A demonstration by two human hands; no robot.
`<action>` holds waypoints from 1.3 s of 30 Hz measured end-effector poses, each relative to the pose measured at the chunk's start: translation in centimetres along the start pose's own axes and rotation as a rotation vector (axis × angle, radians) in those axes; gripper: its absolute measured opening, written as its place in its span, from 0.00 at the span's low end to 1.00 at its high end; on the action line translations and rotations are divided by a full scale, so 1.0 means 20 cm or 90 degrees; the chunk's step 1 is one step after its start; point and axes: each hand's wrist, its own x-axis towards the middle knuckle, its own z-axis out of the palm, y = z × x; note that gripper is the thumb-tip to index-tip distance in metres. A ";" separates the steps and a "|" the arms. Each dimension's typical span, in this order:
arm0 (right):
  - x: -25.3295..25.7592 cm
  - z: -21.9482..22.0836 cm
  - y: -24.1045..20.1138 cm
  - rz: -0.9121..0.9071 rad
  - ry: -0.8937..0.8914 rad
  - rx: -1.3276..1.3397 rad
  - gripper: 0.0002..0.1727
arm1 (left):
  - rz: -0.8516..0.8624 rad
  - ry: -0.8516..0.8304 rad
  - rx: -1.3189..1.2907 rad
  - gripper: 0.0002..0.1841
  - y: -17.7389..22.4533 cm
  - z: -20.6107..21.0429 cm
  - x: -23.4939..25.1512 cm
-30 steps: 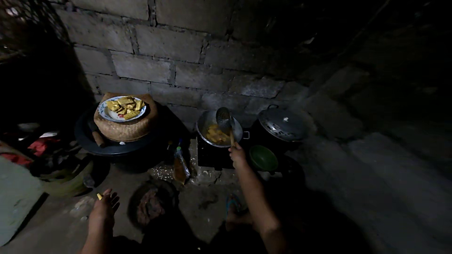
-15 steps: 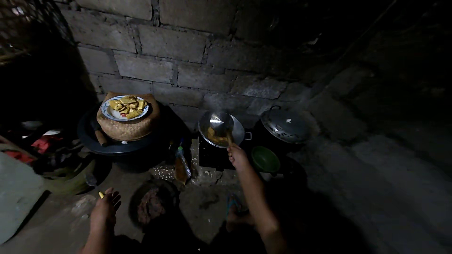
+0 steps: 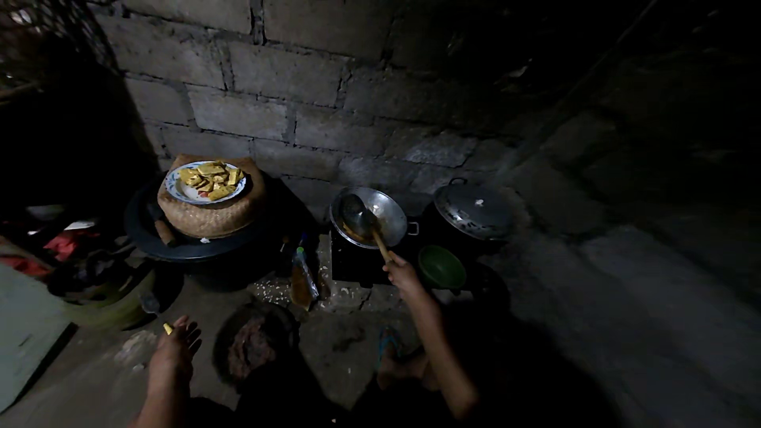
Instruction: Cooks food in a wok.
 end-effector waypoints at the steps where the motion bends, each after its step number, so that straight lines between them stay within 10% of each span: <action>1: 0.02 0.01 0.01 0.000 0.001 -0.014 0.28 | 0.000 0.001 0.000 0.22 0.00 0.00 0.00; 39: 0.21 0.03 0.03 -0.030 0.080 -0.086 0.27 | -0.004 0.010 0.004 0.21 -0.01 -0.01 0.01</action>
